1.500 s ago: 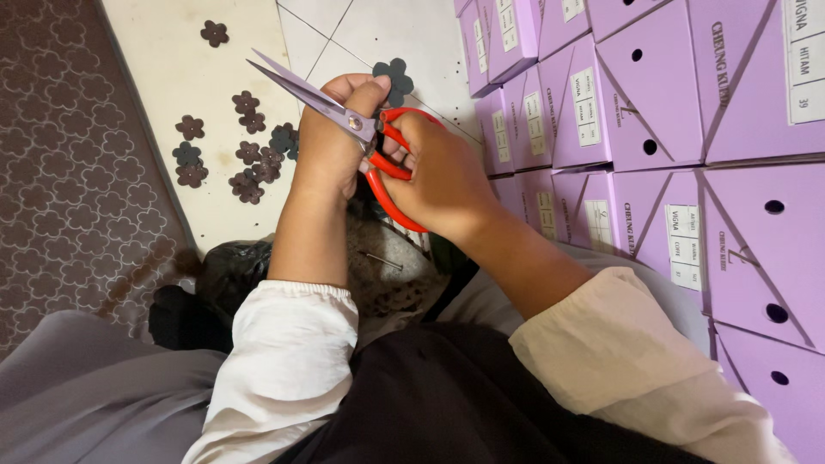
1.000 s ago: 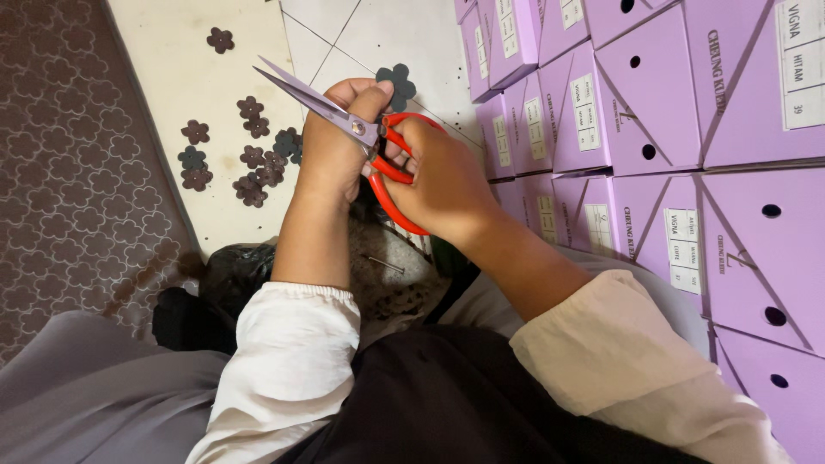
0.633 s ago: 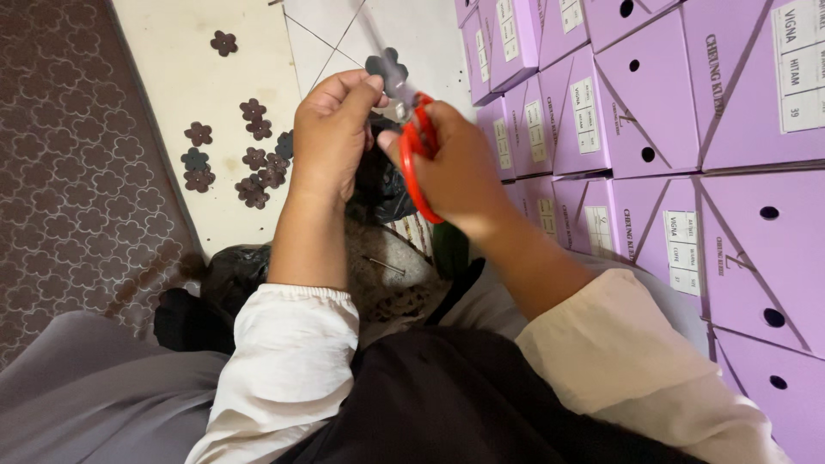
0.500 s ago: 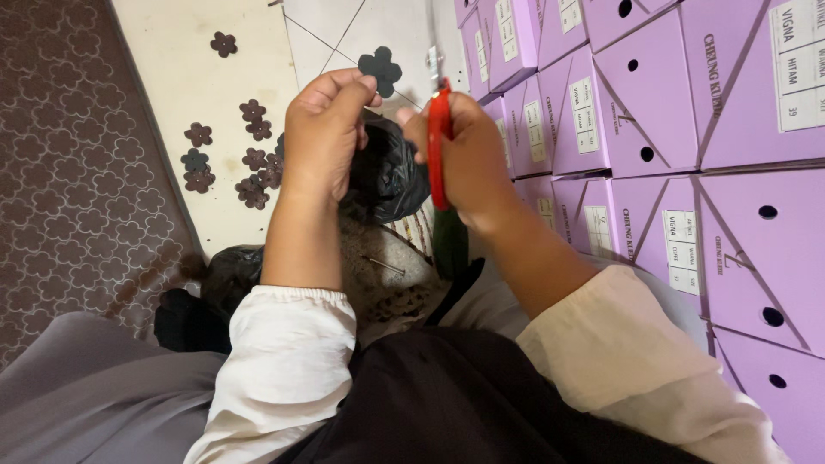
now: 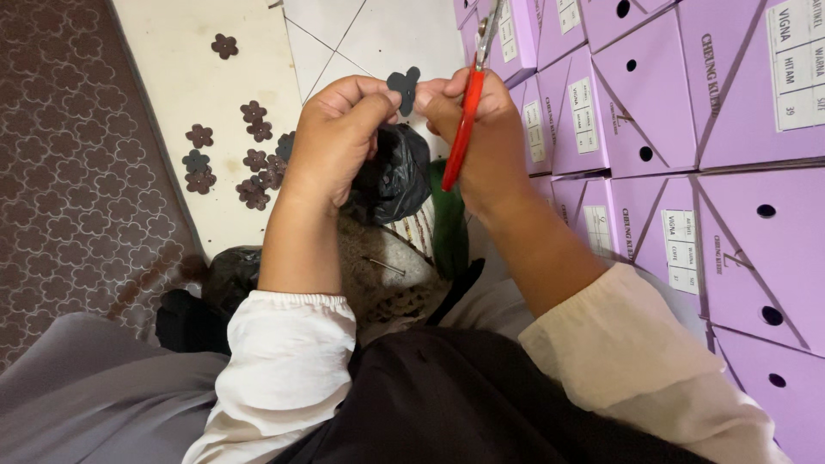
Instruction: The person uses red-handled scissors to trim the edges of small dark flower-shaped craft pieces. They pick up each piece, trim it, and place it on the floor, repeating the process for several items.
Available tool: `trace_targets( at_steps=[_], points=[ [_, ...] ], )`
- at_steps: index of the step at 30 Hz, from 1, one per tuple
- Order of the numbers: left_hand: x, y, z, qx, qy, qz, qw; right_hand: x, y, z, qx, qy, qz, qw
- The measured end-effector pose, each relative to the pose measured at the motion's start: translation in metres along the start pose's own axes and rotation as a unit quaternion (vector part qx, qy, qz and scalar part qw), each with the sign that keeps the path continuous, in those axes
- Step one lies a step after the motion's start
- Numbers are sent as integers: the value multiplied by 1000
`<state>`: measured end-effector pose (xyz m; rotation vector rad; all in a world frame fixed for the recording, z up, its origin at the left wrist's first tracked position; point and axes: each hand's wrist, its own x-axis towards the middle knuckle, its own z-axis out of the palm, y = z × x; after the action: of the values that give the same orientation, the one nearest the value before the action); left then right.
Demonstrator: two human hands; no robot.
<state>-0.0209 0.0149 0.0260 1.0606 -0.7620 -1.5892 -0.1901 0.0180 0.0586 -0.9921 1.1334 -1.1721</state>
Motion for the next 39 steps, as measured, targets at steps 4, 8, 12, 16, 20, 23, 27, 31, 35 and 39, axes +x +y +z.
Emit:
trace_targets(
  at_steps=[4,8,12,16,20,23,27,31,35,39],
  points=[
    [-5,4,-1,1,-3,4,1000,-4,-1,-2,27,-13,-16,999],
    [-22,-7,19,-5,-14,13,1000,-19,-9,-18,-24,19,39,999],
    [-29,-5,22,-11,-27,11,1000,-29,-15,-20,-27,22,37,999],
    [-39,-2,11,-22,-66,4,998,-32,-16,-8,-36,34,51,997],
    [-37,0,7,-102,-122,-22,987,-30,-24,-7,36,-2,86,996],
    [-39,2,11,-151,-152,-36,976,-32,-35,-10,39,-5,148,988],
    [-40,4,18,-189,-104,-47,975,-32,-42,-4,-8,-4,126,992],
    [-29,8,11,-208,22,-13,978,-33,-40,-1,-306,15,9,952],
    [-6,2,30,-193,125,42,972,-30,-46,-24,-477,-25,-107,872],
    [1,15,25,-201,156,71,965,-24,-49,-27,-517,-52,-222,825]
  ],
)
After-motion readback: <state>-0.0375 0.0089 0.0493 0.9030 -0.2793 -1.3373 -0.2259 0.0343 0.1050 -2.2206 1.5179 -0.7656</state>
